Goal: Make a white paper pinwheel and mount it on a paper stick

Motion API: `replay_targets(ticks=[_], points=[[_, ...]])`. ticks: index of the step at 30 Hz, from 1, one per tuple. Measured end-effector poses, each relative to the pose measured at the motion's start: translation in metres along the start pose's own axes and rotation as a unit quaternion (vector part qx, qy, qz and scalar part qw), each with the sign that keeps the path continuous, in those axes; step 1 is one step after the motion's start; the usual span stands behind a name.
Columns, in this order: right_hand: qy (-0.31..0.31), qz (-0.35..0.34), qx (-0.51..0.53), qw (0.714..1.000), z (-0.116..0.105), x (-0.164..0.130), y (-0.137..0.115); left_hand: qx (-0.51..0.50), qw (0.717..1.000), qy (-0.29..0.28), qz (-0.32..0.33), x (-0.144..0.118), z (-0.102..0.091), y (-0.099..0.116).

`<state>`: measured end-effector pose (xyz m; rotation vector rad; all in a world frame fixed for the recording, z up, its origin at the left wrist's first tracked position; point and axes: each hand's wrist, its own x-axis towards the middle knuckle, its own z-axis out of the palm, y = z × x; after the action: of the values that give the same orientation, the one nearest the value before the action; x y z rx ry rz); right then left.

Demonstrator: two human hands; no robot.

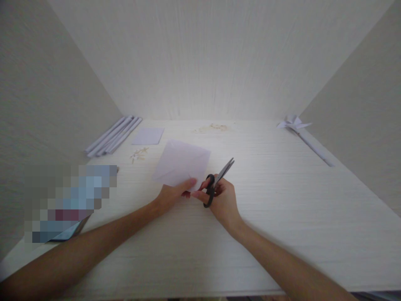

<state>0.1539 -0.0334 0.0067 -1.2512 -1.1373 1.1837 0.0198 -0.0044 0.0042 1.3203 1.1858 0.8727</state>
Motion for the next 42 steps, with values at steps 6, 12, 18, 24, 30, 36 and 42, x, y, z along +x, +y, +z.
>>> replay_targets(ticks=[6,12,18,24,30,36,42], points=[[0.001,0.022,0.061,0.998,-0.0003,0.0037,0.0039,0.032,0.999,0.004,0.005,-0.0031,-0.0006,0.0019],[0.003,0.027,0.078,0.997,-0.0011,0.0048,0.0061,0.050,0.999,-0.007,0.021,-0.0033,-0.0001,0.0006],[0.000,0.024,0.055,0.998,-0.0006,0.0033,0.0041,0.039,0.999,-0.006,0.019,-0.0019,0.0012,-0.0023],[0.002,0.033,0.042,0.999,0.0003,0.0029,0.0008,0.030,1.000,-0.005,0.005,-0.0017,0.0013,-0.0038],[-0.003,0.029,0.037,0.999,-0.0007,0.0038,0.0030,0.001,1.000,-0.011,0.001,-0.0004,0.0019,-0.0062],[0.007,0.028,0.046,0.999,-0.0004,0.0042,0.0045,-0.042,0.999,-0.011,-0.003,0.0006,0.0030,-0.0076],[0.006,0.020,0.061,0.998,-0.0002,0.0042,0.0049,-0.037,0.999,-0.002,-0.024,0.0005,0.0029,-0.0081]])
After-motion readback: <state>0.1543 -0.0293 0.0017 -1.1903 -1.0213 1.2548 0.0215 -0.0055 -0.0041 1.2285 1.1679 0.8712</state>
